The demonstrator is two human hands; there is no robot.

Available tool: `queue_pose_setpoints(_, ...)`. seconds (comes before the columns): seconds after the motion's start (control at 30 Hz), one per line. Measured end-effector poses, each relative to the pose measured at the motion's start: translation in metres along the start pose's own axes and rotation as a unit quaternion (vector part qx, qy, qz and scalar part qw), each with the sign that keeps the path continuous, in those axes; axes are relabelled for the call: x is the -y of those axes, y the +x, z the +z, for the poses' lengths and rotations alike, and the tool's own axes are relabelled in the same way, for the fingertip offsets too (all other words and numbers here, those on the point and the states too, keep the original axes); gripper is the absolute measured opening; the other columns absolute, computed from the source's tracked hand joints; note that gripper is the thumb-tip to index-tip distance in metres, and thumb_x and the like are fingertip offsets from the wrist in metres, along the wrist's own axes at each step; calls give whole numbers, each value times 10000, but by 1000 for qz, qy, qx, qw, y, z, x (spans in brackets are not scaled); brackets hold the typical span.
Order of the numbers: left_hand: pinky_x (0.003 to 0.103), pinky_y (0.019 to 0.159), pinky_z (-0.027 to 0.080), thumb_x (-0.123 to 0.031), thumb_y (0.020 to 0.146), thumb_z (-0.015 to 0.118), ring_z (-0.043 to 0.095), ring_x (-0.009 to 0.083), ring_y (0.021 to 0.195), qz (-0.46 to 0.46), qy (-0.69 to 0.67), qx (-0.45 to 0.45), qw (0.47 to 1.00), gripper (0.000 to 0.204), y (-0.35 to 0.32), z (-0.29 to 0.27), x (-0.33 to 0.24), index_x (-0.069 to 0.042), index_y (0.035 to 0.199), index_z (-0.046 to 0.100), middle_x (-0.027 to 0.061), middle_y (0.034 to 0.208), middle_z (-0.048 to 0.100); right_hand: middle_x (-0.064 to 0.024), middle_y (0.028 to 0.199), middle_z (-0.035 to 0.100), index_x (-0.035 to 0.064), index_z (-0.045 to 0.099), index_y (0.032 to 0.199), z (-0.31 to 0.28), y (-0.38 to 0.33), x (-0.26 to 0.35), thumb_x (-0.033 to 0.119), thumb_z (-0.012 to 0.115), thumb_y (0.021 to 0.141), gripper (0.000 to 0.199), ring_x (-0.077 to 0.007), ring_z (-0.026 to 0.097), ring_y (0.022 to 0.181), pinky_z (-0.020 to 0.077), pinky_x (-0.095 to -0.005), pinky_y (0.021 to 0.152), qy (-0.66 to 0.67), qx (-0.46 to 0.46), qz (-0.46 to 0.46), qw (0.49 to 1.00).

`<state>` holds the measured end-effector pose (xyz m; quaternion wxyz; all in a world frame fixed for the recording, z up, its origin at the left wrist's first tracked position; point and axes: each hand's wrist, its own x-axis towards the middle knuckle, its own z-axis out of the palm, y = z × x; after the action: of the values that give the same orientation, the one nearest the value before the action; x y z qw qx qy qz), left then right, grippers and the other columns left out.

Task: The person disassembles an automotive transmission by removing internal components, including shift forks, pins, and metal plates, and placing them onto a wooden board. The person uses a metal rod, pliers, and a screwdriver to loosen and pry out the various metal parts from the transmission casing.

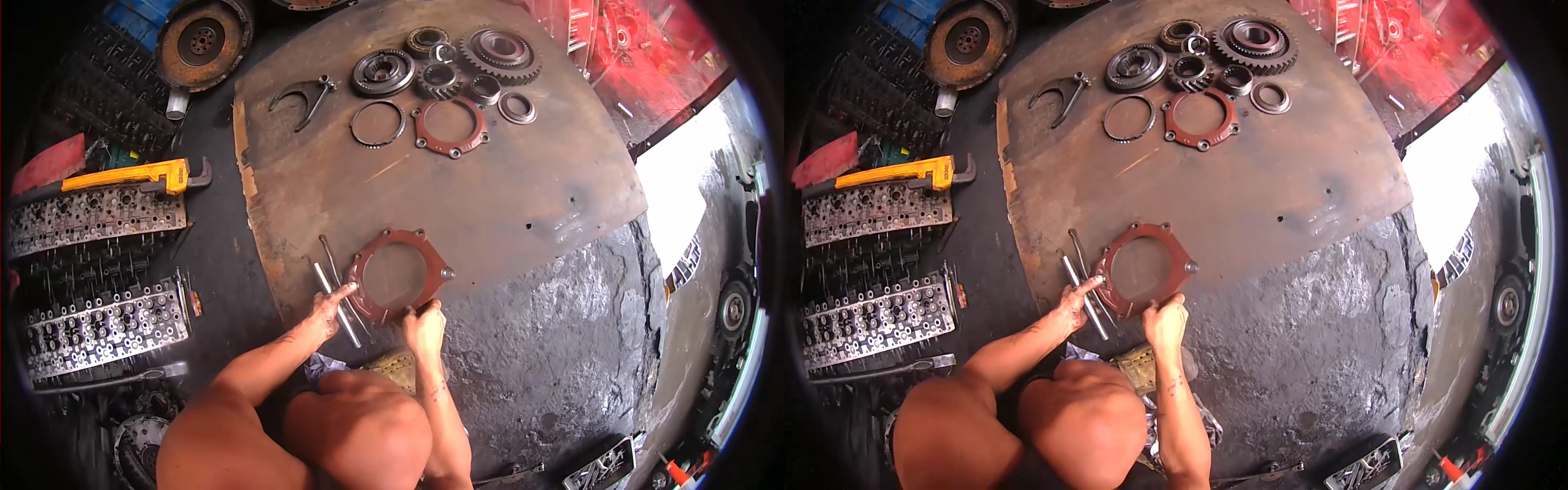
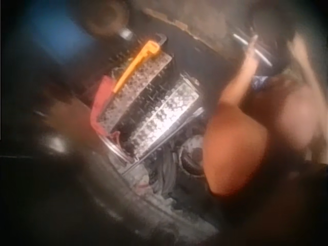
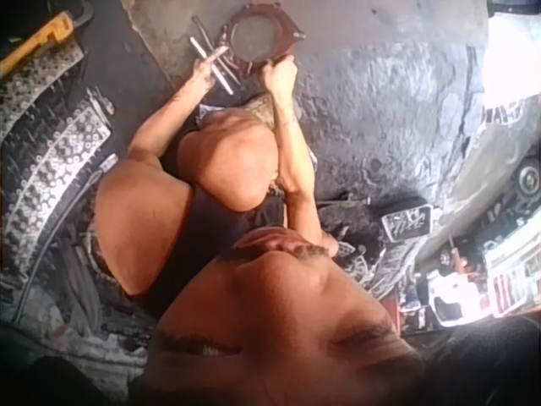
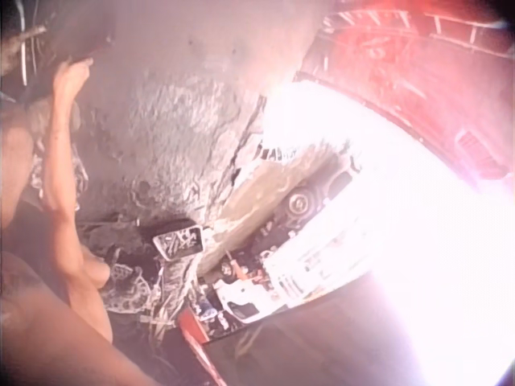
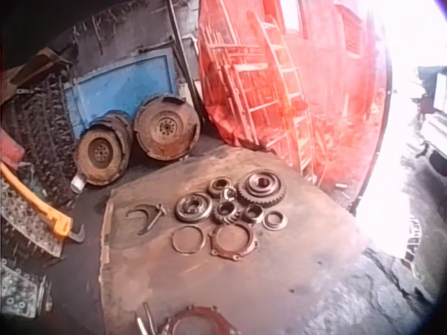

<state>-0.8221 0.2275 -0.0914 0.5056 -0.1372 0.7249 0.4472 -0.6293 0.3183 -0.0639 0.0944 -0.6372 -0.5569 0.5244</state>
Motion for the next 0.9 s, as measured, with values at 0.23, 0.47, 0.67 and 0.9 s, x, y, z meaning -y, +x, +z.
queue_pose_setpoints(0.23,515,739,490,-267,617,872,584,314,984,25,-9,-76,997,851,0,-10,-47,3,1227,345,188,1165,536,-292,845,631,-109,494,987,46,30,17,122,636,790,335,-448,619,835,486,-474,769,26,12,-84,996)
queue_pose_setpoints(0.47,461,545,531,-246,812,731,633,281,634,128,-47,-100,986,346,94,-58,-173,6,1016,611,120,808,648,-290,945,631,-124,533,1073,85,89,117,248,651,794,480,-425,610,936,481,-445,842,-12,133,-227,965)
queue_pose_setpoints(0.67,326,425,495,-246,863,682,585,211,515,168,26,-187,967,271,104,-102,-202,-18,821,541,60,596,534,-170,935,687,-17,598,1084,19,30,23,179,653,833,323,-265,680,899,530,-360,793,139,108,-101,979)
queue_pose_setpoints(0.9,413,794,486,-335,779,735,653,343,885,433,489,-204,729,515,67,-16,-122,-17,1155,586,194,930,677,-158,862,692,-2,616,1001,-80,-4,-89,83,631,832,190,-261,688,820,519,-344,760,-9,7,-57,998)
